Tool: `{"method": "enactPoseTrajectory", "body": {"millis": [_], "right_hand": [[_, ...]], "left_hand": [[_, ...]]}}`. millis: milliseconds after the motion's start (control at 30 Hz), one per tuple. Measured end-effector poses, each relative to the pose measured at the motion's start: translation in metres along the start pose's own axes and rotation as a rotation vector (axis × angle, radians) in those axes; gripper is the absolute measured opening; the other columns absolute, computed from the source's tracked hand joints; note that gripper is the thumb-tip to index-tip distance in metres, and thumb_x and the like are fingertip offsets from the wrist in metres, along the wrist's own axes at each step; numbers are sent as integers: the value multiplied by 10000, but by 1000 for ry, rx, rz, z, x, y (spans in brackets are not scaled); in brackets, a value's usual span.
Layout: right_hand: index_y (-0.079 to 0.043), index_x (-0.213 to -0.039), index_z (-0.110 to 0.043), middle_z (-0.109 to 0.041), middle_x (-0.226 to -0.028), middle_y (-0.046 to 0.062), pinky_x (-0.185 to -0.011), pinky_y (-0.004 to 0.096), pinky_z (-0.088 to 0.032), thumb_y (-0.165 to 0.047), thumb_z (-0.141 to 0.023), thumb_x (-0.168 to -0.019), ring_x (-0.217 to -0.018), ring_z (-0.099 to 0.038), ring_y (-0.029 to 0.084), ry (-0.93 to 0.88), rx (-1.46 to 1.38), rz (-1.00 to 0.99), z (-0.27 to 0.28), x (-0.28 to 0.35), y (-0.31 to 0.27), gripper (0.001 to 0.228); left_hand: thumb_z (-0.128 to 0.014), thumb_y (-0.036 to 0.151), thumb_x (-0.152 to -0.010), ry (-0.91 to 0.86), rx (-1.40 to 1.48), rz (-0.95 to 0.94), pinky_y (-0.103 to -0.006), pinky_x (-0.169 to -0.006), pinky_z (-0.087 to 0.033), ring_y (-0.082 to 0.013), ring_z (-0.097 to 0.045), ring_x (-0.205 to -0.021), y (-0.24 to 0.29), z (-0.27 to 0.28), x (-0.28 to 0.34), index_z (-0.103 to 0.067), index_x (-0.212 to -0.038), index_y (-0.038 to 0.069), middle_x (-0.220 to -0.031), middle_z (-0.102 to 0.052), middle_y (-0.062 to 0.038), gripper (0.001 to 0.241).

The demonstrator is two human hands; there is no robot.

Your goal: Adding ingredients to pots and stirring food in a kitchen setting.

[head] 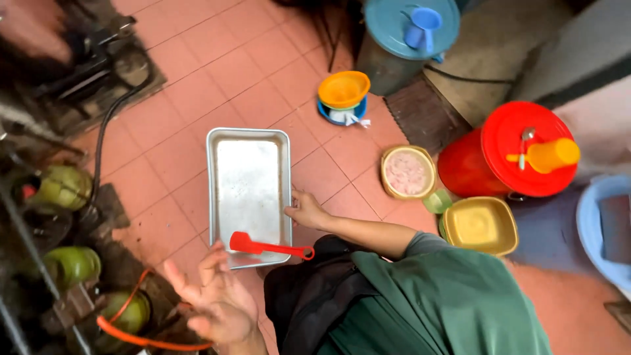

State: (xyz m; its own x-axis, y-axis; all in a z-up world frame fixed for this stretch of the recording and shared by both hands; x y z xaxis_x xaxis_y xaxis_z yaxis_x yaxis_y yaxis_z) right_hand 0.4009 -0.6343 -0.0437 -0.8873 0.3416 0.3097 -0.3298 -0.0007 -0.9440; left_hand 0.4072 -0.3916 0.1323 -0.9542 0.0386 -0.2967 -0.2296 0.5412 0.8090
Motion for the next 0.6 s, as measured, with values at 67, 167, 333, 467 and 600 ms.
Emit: {"method": "enactPoseTrajectory", "body": {"millis": [67,167,333,467,600], "right_hand": [[24,-1229,-639,-666,-773,90,-497,293,-592,-44,-629,-894,-571,-671,150,101,-54,-67,35,-6,6,341],[19,-1201,-649,-681,-834,80,-501,282,-586,-47,-618,-893,-607,-662,137,249,-153,-86,77,-27,33,316],[55,-1147,-665,-682,-841,91,-499,283,-583,-43,-627,-901,-621,-658,144,488,-246,-109,138,-61,69,267],[67,-1131,-658,-669,-813,102,-472,297,-567,-40,-625,-896,-585,-653,174,683,-311,-161,184,-99,75,260],[60,-1128,-651,-678,-801,111,-462,303,-567,-43,-626,-889,-566,-661,188,818,-366,-208,210,-142,76,261]], "left_hand": [[-349,723,-1052,-578,534,162,-572,-1371,-116,-320,-391,-1508,30,-86,-32,-136,-1716,268,-1345,-633,-197,832],[-209,604,-1095,-916,685,228,-610,-1332,44,-353,-310,-1509,28,-145,-70,-150,-1692,347,-1292,-662,-193,652],[-81,489,-1125,-1273,933,200,-663,-1243,221,-423,-217,-1485,-18,-219,-116,-131,-1661,411,-1227,-682,-179,545],[-161,427,-1119,-1352,1156,114,-728,-1156,190,-500,-263,-1407,-65,-257,-167,-85,-1647,380,-1165,-642,-151,536],[-365,171,-1138,-1494,1149,173,-779,-1179,195,-543,-310,-1414,-111,-283,-219,-246,-1557,364,-1133,-645,-117,476]]}}
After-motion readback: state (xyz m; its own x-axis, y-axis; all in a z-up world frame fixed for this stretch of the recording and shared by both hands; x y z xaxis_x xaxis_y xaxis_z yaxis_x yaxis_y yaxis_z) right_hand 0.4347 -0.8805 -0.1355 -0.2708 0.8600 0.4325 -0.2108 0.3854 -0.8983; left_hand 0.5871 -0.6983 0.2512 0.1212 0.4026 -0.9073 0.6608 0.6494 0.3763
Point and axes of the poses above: each hand's wrist, its own x-axis away from the middle knuckle, its own z-axis out of the back of the hand, y = z × x, the point moved 3 cm from there along -x, towards the middle knuckle
